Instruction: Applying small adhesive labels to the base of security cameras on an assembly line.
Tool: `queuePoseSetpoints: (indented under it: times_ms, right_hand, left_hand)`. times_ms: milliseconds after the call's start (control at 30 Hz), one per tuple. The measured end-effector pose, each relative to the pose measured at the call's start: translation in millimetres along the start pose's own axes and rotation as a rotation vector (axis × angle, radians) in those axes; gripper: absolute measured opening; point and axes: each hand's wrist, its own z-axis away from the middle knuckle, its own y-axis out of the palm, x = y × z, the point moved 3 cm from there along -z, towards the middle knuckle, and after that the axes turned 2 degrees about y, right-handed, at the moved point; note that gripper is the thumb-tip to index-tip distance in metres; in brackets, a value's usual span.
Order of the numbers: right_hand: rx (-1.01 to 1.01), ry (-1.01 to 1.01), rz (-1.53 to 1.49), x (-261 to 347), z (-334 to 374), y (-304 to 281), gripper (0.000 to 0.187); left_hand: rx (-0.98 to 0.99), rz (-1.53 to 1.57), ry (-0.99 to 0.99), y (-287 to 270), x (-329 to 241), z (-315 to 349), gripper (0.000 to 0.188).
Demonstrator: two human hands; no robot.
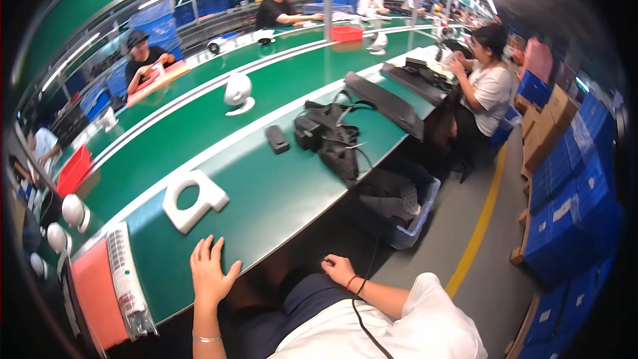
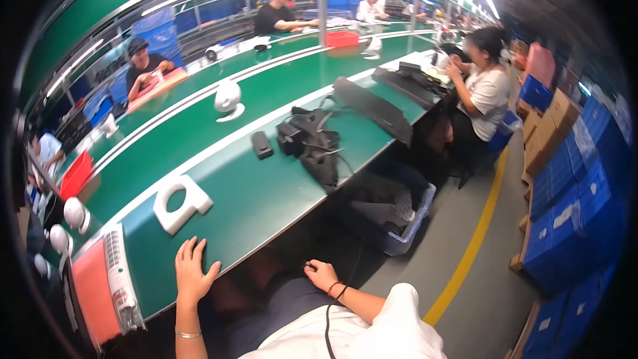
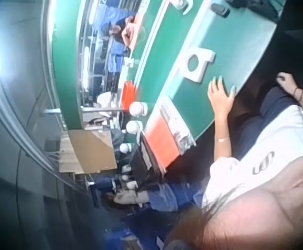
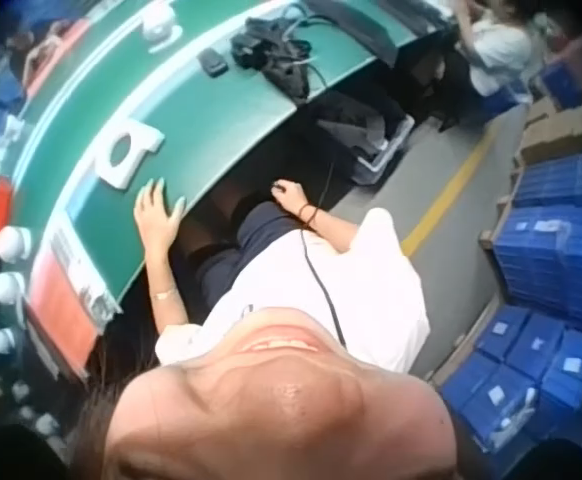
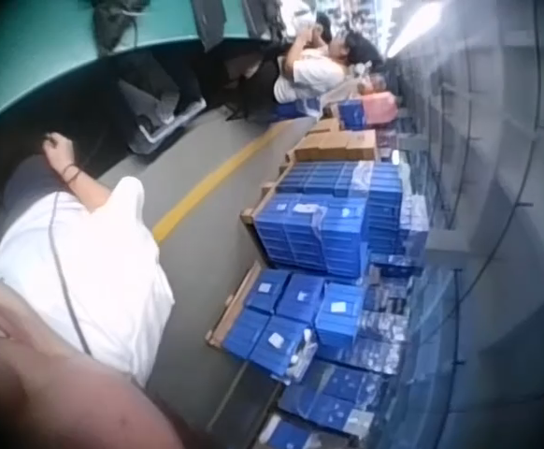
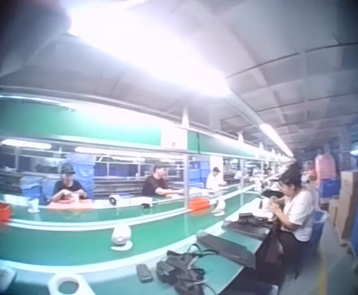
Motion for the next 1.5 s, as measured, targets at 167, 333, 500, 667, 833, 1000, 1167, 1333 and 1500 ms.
queuePoseSetpoints:
  times_ms: [167, 333, 500, 667, 833, 1000, 1167, 1333, 1500]
  right_hand:
    - [0.273, -0.18, 0.235, -39, 22, -12, 0.028]
    - [0.388, 0.219, 0.632, -137, 57, -56, 0.039]
    - [0.275, 0.404, 0.391, -179, 38, -37, 0.033]
    - [0.225, 0.172, 0.561, -129, -13, 28, 0.033]
    - [0.309, -0.378, 0.758, -117, -77, 82, 0.037]
    - [0.491, -0.315, 0.896, -124, -74, 66, 0.039]
    - [1.363, 0.344, 0.551, -249, -35, -74, 0.036]
    - [0.855, 0.464, 1.283, -286, 11, -173, 0.071]
    - [-0.2, 0.4, 0.516, -201, -4, -132, 0.034]
  left_hand:
    - [0.015, 0.043, 0.028, -3, 5, -1, 0.06]
    - [-0.028, 0.048, 0.037, 11, 8, 6, 0.061]
    - [-0.106, 0.069, -0.021, 4, 15, 21, 0.059]
    - [-0.101, 0.121, -0.044, 1, 18, 19, 0.057]
    - [-0.096, 0.161, -0.017, 4, 18, 14, 0.054]
    - [-0.091, 0.161, -0.029, 2, 15, 8, 0.05]
    - [-0.127, 0.191, -0.055, -1, 7, 9, 0.042]
    - [-0.108, 0.176, -0.086, 2, 12, 17, 0.035]
    - [-0.168, 0.13, -0.085, -9, 19, 29, 0.033]
